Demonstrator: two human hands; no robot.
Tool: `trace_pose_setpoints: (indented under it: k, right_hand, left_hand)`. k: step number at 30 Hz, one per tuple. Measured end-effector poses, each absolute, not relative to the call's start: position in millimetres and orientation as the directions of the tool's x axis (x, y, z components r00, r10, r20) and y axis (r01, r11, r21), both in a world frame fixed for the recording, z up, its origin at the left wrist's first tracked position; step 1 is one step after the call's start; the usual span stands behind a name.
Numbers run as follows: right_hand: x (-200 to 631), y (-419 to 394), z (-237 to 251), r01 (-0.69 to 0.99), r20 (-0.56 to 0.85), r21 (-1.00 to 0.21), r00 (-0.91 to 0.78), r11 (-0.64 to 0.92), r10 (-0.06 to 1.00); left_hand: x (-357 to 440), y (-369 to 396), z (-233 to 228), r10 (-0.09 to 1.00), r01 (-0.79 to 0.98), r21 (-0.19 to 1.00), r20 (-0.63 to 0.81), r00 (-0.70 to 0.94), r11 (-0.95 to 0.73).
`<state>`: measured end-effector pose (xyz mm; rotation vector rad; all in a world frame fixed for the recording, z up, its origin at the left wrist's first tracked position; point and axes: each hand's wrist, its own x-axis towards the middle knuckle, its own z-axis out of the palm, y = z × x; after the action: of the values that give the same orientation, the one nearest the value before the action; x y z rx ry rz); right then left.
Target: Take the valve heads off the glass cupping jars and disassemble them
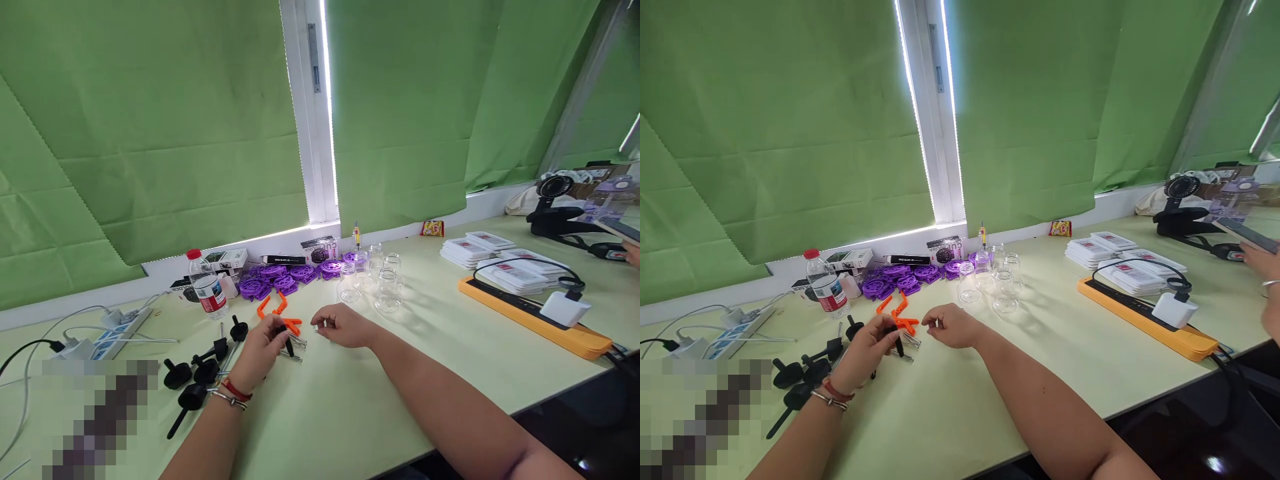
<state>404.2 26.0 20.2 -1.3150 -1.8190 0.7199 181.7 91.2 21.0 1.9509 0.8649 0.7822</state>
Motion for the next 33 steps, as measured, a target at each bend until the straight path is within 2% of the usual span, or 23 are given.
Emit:
trace_pose_setpoints:
  k: [2, 5, 7, 10, 13, 18, 23, 29, 33]
  right_hand:
    - [411.6, 31.5, 17.1, 0.518, 0.277, -0.810, -0.072, 0.273, 0.958]
    - [423.3, 38.8, 14.3, 0.519, 0.336, -0.821, 0.107, 0.236, 0.936]
    - [430.0, 42.3, 13.3, 0.523, 0.347, -0.829, 0.202, 0.199, 0.916]
    - [437.3, 45.7, 11.7, 0.554, 0.331, -0.823, 0.291, 0.124, 0.898]
    - [441.7, 47.7, 9.8, 0.590, 0.314, -0.805, 0.329, 0.066, 0.891]
    - [446.8, 48.6, 6.2, 0.672, 0.214, -0.737, 0.338, -0.076, 0.916]
    - [448.7, 48.7, 1.1, 0.701, 0.096, -0.702, 0.274, -0.131, 0.957]
    - [447.1, 45.0, 7.2, 0.725, 0.048, -0.676, 0.221, -0.131, 0.974]
    - [446.8, 39.6, 14.7, 0.731, -0.030, -0.675, 0.110, -0.101, 0.994]
  left_hand:
    - [171.7, 104.1, 22.4, 0.857, 0.354, 0.854, 0.182, 0.482, -0.381]
    - [160.8, 117.6, 20.0, 0.877, 0.532, 0.723, 0.221, 0.426, -0.440]
    - [156.9, 121.1, 17.5, 0.886, 0.640, 0.631, 0.189, 0.423, -0.439]
    - [154.7, 121.5, 15.1, 0.900, 0.740, 0.540, 0.082, 0.428, -0.401]
    - [154.3, 121.7, 13.8, 0.891, 0.769, 0.490, 0.037, 0.453, -0.411]
    - [154.7, 123.5, 12.8, 0.872, 0.765, 0.459, 0.042, 0.489, -0.451]
    - [153.9, 124.0, 12.5, 0.863, 0.779, 0.414, 0.032, 0.504, -0.471]
    - [149.4, 126.3, 10.3, 0.881, 0.823, 0.334, 0.052, 0.471, -0.460]
    - [149.6, 125.4, 12.0, 0.884, 0.834, 0.302, 0.079, 0.461, -0.462]
